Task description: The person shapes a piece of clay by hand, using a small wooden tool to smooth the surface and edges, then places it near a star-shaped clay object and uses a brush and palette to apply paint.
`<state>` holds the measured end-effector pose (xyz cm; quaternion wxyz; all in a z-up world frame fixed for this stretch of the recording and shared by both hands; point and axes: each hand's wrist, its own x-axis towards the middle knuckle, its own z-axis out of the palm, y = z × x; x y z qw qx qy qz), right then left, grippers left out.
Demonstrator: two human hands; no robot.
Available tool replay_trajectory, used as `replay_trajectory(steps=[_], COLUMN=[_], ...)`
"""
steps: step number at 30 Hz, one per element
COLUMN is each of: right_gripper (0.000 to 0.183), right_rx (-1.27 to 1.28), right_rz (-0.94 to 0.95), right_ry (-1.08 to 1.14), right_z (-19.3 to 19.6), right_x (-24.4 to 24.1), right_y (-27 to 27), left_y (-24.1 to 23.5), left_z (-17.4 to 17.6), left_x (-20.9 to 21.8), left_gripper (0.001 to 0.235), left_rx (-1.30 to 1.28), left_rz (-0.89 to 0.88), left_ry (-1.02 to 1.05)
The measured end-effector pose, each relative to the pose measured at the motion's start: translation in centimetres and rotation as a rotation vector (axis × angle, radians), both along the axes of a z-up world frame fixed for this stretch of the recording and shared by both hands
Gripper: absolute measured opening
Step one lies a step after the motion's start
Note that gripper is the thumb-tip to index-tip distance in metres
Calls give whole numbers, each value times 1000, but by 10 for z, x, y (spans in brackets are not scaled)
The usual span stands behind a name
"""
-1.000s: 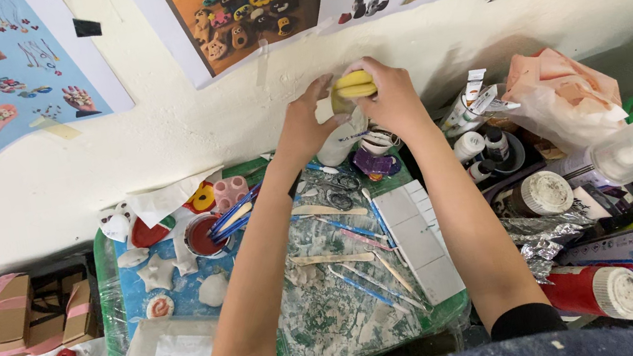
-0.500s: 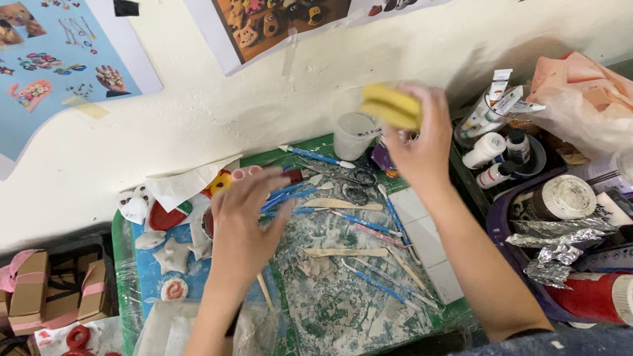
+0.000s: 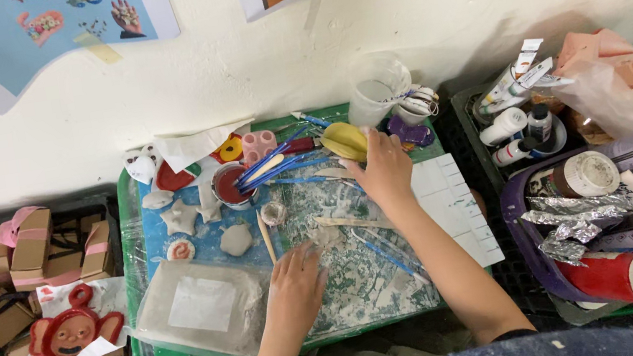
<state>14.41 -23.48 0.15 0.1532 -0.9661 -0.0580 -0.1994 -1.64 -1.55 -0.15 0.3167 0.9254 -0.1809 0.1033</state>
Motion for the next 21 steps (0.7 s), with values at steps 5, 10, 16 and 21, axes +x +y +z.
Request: replay_trajectory(steps=[5, 10, 16, 21], right_gripper=[38, 13, 16, 44], right_rx=[48, 150, 231, 104], right_rz=[125, 218, 285, 45], right_ry=[-84, 246, 251, 736], right_z=[3, -11, 7, 26], right_x=[-67, -97, -100, -152], right_y=[-23, -32, -48, -62], left_y=[-1, -15, -64, -81], left_z=[-11, -9, -17, -30], left_x=[1, 3, 3, 9], left_gripper=[39, 43, 40, 35], left_rx=[10, 5, 186, 232], left_rz=[27, 77, -176, -200], left_ry=[70, 63, -77, -129])
